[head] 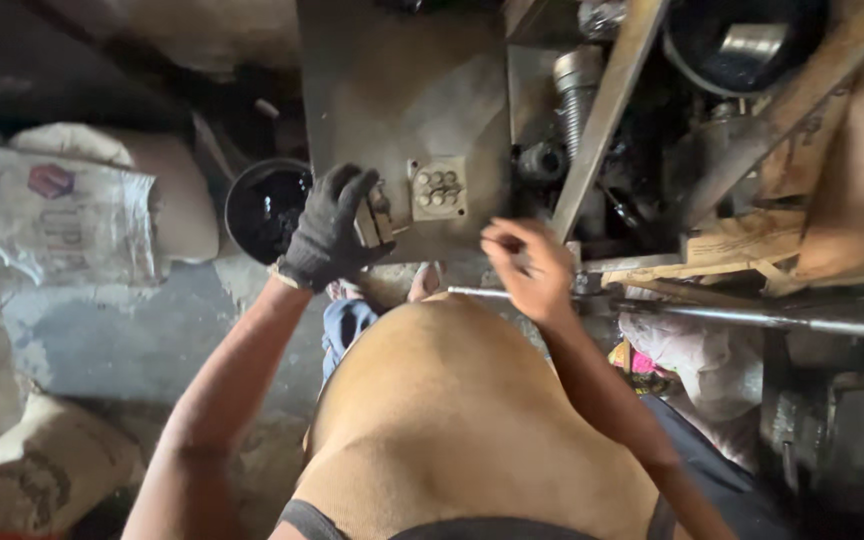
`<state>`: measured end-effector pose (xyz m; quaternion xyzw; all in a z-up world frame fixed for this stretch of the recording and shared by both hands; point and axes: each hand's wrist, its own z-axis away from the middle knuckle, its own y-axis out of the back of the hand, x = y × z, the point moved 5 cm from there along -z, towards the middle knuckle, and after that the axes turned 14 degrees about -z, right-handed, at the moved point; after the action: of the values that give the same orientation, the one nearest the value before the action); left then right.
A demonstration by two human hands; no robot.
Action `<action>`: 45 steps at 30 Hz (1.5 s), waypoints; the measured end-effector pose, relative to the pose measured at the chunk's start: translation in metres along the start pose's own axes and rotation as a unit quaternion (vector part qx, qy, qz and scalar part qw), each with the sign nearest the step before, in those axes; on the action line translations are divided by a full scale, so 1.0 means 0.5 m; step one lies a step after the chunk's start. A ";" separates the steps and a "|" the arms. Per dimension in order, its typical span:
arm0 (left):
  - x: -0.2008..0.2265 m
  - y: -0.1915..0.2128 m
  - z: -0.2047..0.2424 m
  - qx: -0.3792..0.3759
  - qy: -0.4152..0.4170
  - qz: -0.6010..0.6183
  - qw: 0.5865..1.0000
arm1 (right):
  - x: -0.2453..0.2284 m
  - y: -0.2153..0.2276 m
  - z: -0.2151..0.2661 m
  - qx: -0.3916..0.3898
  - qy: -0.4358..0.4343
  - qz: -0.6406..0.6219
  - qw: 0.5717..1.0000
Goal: The person operates a manual press machine by placing a metal mold under the press, pulling a lever to activate the press, and then removing the mold. This sequence is repeated multiple times throughout the video.
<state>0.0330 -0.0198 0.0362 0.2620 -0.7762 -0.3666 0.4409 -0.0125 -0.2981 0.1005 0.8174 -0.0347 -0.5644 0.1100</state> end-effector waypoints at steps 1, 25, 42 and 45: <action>-0.011 -0.001 0.000 -0.022 0.007 -0.008 1.000 | 0.016 -0.043 -0.014 -0.024 -0.019 -0.011 0.999; -0.050 -0.009 0.006 -0.067 0.051 -0.002 0.996 | 0.100 -0.286 -0.117 -0.109 -0.114 0.163 0.974; -0.075 -0.070 0.065 -0.045 0.133 0.058 0.988 | 0.355 -0.082 -0.278 0.223 -0.248 -0.321 0.886; -0.086 -0.090 0.073 -0.093 0.195 0.068 0.974 | 0.385 -0.067 -0.328 0.278 -0.294 -0.338 0.850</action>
<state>0.0250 -0.0028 -0.0336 0.2325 -0.6537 -0.3483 0.6303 0.2071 -0.2775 -0.0275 0.5712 0.0578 -0.7471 -0.3350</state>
